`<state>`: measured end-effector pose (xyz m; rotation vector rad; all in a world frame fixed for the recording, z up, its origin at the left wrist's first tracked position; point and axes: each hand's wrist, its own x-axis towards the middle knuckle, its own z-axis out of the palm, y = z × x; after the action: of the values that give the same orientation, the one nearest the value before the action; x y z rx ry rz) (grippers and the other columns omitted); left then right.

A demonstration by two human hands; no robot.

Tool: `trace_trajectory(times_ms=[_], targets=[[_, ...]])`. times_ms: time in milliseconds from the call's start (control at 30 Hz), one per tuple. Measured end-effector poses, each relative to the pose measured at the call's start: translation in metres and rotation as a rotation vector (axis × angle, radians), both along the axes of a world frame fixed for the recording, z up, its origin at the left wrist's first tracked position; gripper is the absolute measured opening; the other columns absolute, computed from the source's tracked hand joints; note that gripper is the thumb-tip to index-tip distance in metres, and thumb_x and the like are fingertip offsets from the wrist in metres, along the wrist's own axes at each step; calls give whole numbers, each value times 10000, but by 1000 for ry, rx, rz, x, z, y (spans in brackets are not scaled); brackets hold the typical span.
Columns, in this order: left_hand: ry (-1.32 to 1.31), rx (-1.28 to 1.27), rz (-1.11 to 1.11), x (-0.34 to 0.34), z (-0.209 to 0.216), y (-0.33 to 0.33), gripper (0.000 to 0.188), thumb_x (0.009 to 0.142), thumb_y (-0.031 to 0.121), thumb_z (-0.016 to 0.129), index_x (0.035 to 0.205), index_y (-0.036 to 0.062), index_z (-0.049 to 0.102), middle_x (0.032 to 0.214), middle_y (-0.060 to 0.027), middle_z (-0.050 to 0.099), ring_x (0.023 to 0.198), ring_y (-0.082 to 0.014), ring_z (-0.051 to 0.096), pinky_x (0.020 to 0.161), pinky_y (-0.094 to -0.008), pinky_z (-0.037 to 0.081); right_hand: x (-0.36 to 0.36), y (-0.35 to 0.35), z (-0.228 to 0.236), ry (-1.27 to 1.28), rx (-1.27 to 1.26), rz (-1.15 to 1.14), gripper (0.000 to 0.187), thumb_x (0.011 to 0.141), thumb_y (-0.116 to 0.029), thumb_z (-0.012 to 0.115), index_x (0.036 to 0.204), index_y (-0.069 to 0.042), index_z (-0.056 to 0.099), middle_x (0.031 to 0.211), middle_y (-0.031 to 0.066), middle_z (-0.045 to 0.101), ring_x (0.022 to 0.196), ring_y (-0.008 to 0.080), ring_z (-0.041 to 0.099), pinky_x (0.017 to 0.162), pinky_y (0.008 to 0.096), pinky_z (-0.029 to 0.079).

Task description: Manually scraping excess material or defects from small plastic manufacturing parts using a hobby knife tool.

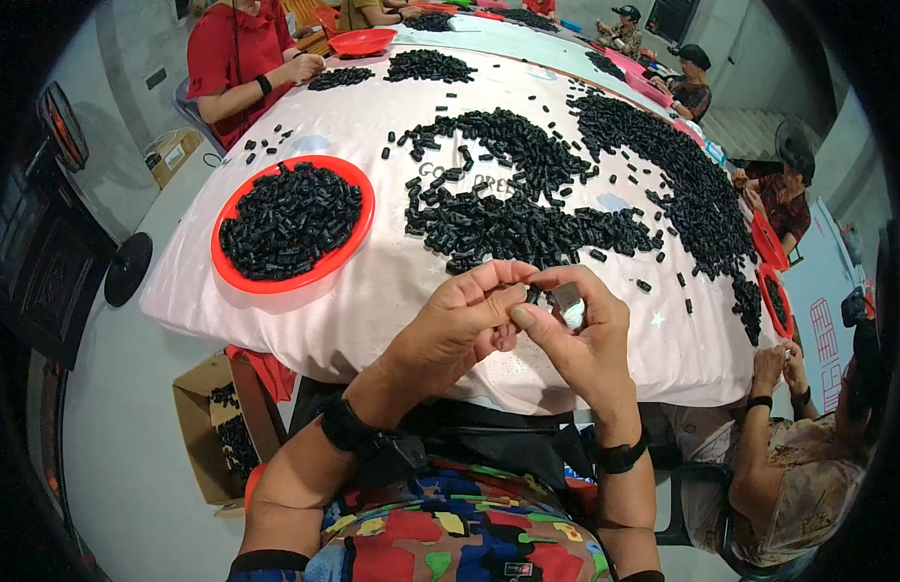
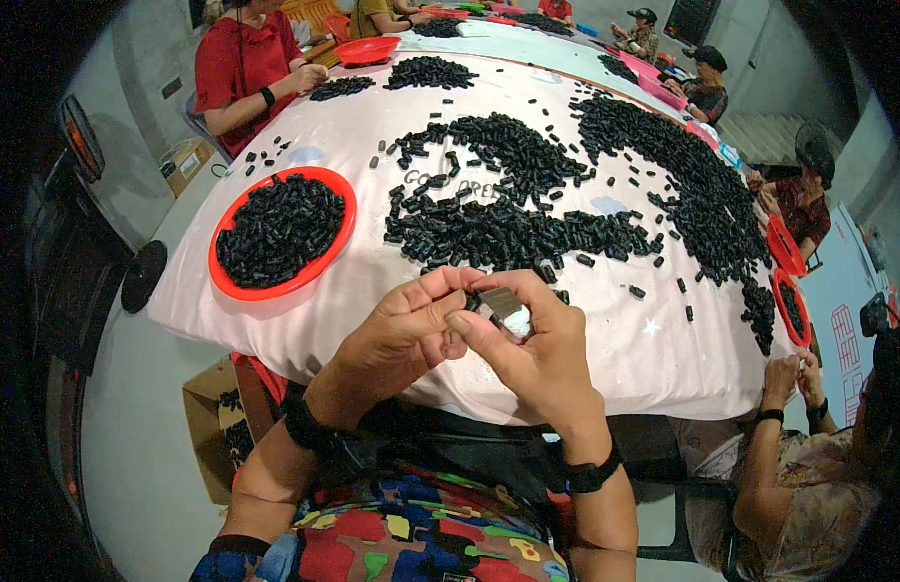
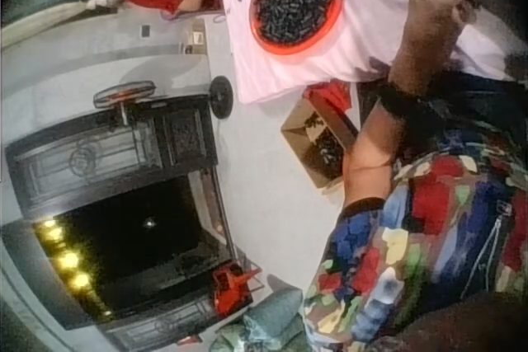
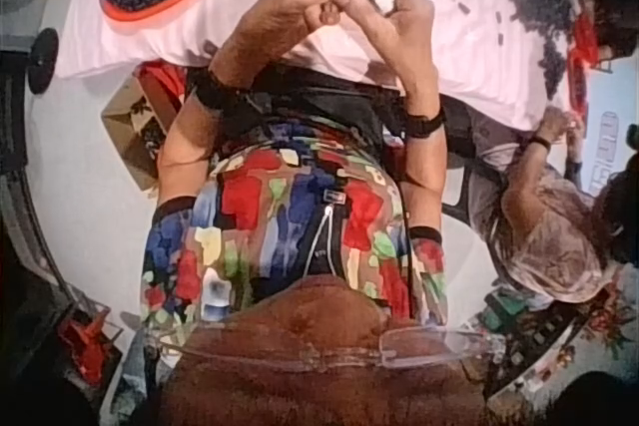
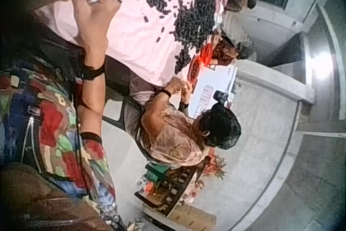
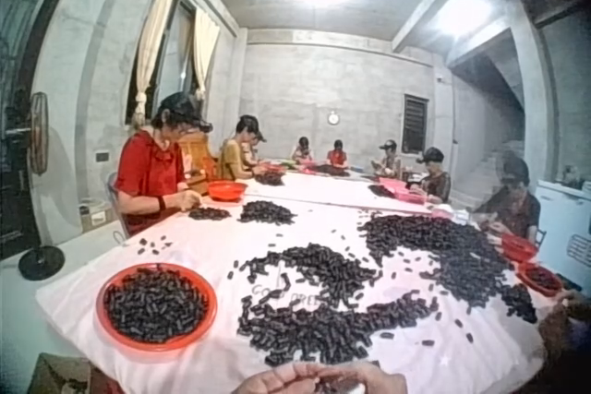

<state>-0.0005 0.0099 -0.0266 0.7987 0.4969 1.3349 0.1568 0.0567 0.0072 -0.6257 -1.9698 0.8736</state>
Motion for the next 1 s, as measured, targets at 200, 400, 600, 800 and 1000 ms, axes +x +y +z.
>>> trace_trajectory(times_ms=[200, 400, 600, 800, 1000], targets=[[-27, -8, -16, 1, -1, -1, 302, 965, 180, 512, 1234, 47, 478, 963, -2, 541, 721, -48, 463, 665, -184, 404, 5, 9, -7, 21, -112, -7, 197, 869, -152, 662, 988, 4, 648, 767, 39, 662, 715, 72, 593, 644, 214, 464], [-22, -71, -24, -1, 0, 1, 267, 967, 207, 516, 1195, 67, 510, 976, 7, 530, 734, -37, 452, 664, -188, 405, 1, 6, -7, 127, -198, 87, 175, 880, -140, 638, 985, -2, 655, 772, 25, 647, 709, 62, 561, 648, 215, 441], [-88, -23, 39, 1, 4, 1, 269, 969, 187, 512, 1203, 54, 516, 978, 1, 541, 801, -44, 491, 702, -196, 414, 3, 10, -10, 120, -138, -28, 146, 866, -131, 654, 933, -2, 646, 773, 21, 638, 712, 58, 559, 659, 210, 444], [1, 100, 102, 0, -1, 2, 229, 966, 126, 499, 1172, 40, 547, 948, -7, 580, 807, -64, 514, 743, -220, 414, 2, 0, -5, 58, -80, -24, 124, 836, -76, 684, 920, 4, 640, 748, 34, 651, 672, 55, 572, 603, 201, 449], [1, 46, 156, 2, 2, 2, 214, 973, 133, 486, 1143, 33, 568, 945, 3, 583, 768, -56, 500, 700, -207, 410, 4, 0, 0, -71, 31, -82, 143, 818, -120, 714, 841, 1, 642, 686, 66, 663, 602, 63, 584, 512, 216, 445]])
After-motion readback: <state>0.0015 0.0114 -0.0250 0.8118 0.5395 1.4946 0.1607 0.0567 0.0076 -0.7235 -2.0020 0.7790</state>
